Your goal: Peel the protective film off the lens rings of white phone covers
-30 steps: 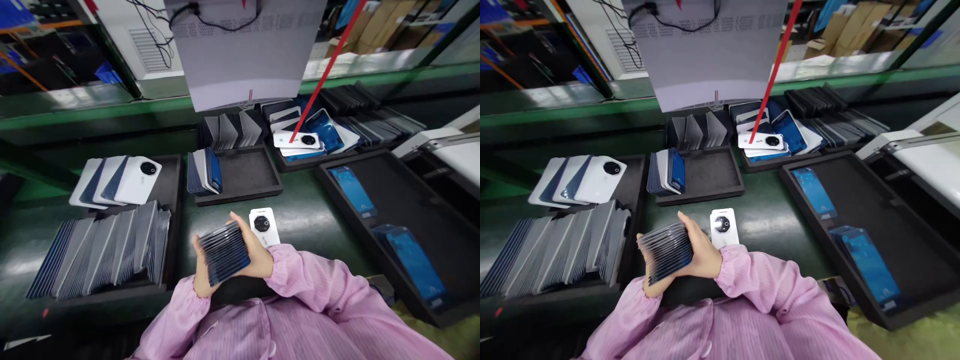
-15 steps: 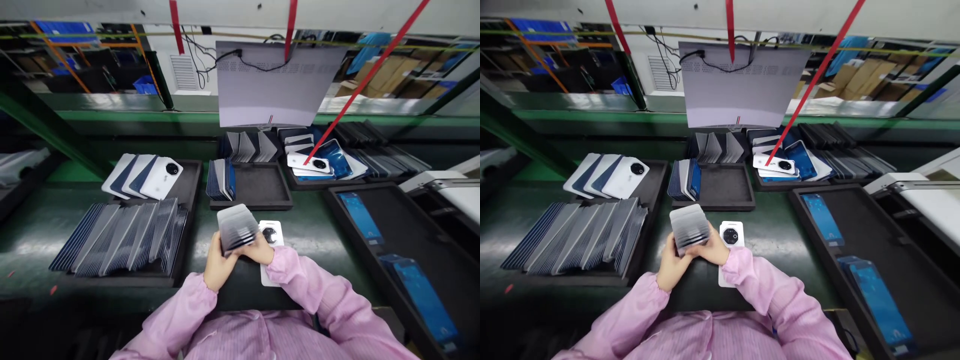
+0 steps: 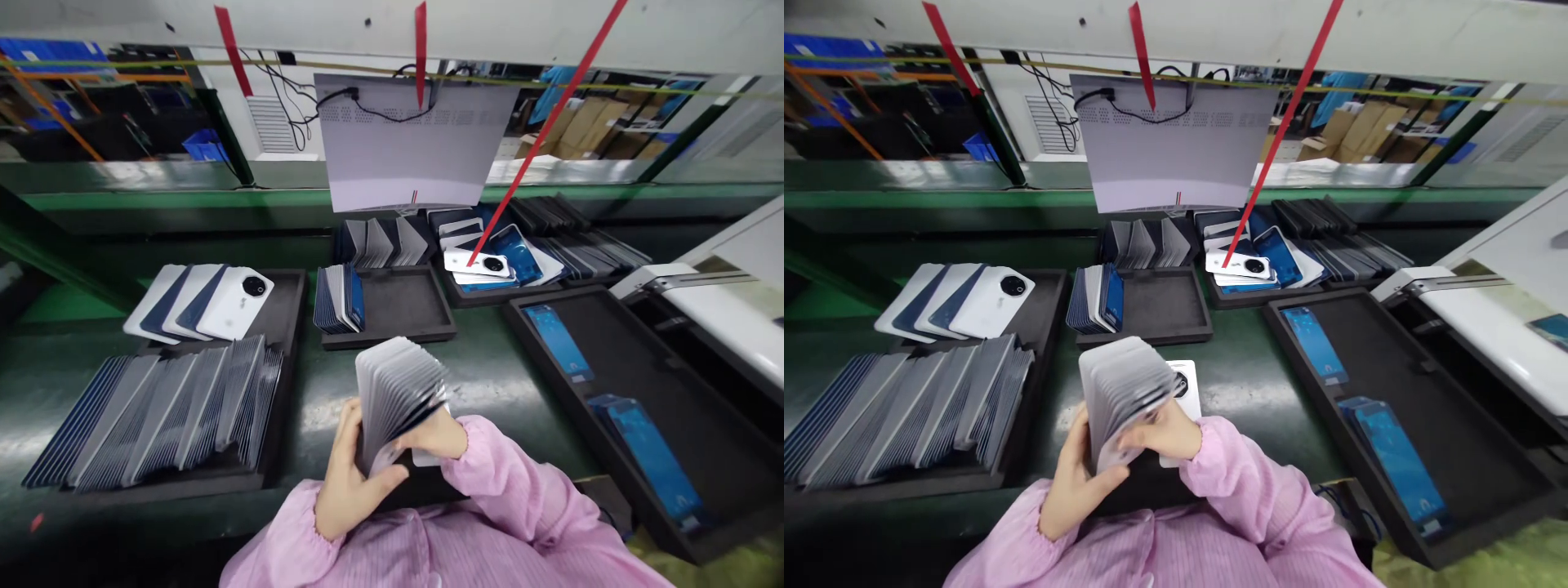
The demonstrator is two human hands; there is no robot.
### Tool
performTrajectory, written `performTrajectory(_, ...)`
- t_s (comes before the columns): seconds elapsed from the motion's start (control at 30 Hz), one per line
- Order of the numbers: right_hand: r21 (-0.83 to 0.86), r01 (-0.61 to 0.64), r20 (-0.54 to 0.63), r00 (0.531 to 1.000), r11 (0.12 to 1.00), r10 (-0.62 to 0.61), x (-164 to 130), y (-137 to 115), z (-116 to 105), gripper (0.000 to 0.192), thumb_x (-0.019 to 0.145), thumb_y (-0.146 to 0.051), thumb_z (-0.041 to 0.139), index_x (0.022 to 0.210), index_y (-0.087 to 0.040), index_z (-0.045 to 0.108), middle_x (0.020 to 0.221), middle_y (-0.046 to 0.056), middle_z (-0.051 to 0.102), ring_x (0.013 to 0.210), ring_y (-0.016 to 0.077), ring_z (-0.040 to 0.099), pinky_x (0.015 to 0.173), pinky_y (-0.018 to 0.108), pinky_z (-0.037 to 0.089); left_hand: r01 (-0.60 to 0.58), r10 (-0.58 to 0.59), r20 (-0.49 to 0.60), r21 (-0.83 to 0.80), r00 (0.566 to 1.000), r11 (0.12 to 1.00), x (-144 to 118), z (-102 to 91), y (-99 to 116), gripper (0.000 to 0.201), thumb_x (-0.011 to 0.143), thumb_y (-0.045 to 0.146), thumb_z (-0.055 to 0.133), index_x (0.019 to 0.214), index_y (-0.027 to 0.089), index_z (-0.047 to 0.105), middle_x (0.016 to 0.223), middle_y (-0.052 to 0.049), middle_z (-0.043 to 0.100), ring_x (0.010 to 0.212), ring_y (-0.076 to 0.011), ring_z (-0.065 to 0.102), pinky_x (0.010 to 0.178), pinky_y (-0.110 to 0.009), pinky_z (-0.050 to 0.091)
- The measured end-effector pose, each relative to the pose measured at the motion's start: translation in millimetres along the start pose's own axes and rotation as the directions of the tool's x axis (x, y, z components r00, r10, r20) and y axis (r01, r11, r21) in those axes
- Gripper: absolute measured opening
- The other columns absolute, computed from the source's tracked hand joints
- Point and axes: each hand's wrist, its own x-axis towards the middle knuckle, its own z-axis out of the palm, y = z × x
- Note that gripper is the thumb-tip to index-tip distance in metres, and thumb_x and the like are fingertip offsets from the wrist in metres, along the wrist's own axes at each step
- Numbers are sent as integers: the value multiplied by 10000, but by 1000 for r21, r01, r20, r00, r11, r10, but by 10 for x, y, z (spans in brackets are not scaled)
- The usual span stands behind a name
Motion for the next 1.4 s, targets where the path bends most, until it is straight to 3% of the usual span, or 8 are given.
performTrajectory(0.07,128,2,-7,1000,992,-1,19,-43,-31,514,605,-409,805,1012,-176,593,918,56,652,903,208,629,875,384,490,115,-95,88,-259,992,959,27,22,38,631,753,424,655,1322,302,411,1341,-67,419,1263,-278,382,1021,-398,350)
performTrajectory(0.17,244,-19,-19,1000,970,24,62,-41,-85,525,640,-435,777,1045,-173,568,861,49,651,767,182,641,723,335,533,365,-306,199,-530,931,765,88,89,64,636,805,461,587,1371,313,340,1373,-69,425,1294,-271,364,1043,-409,338)
performTrajectory(0.27,168,-40,-11,999,985,43,80,-40,-169,477,661,-414,766,1010,-152,572,795,36,639,672,152,618,597,271,518,597,-451,392,-567,802,567,147,160,94,641,751,451,657,1316,254,429,1261,-109,533,1180,-310,490,938,-451,448)
performTrajectory(0.33,118,-46,-13,999,992,48,81,-80,-246,436,658,-335,781,995,-147,580,793,27,634,667,136,603,584,243,503,659,-474,457,-532,752,532,185,189,125,616,712,440,699,1248,213,497,1133,-120,599,1043,-315,579,806,-443,522)
performTrajectory(0.57,-7,-12,-59,998,1000,12,50,-178,-400,472,637,-333,789,1018,-149,580,923,70,643,746,157,605,627,263,516,608,-459,407,-416,790,676,253,222,106,416,719,444,697,994,149,598,845,-66,643,634,-196,656,598,-337,541)
performTrajectory(0.7,229,-46,-91,993,972,69,19,-78,-407,483,658,-388,767,1037,-156,579,929,90,667,740,179,637,656,308,540,596,-428,431,-424,795,681,247,222,59,476,722,497,672,1057,166,606,960,-98,657,703,-226,671,690,-402,553)
performTrajectory(0.93,406,-110,-74,986,907,152,25,16,-491,476,645,-417,760,1003,-150,596,976,110,683,927,264,655,805,409,540,697,-509,478,-533,716,480,299,212,116,583,754,491,636,1236,180,531,1057,-123,677,949,-323,649,847,-515,518)
performTrajectory(1.4,415,-114,-97,981,903,168,-4,27,-513,480,606,-387,786,972,-141,594,978,117,684,917,280,657,743,398,561,619,-497,371,-526,784,584,197,278,54,561,715,359,712,1221,181,546,1074,-112,684,980,-323,640,815,-514,545)
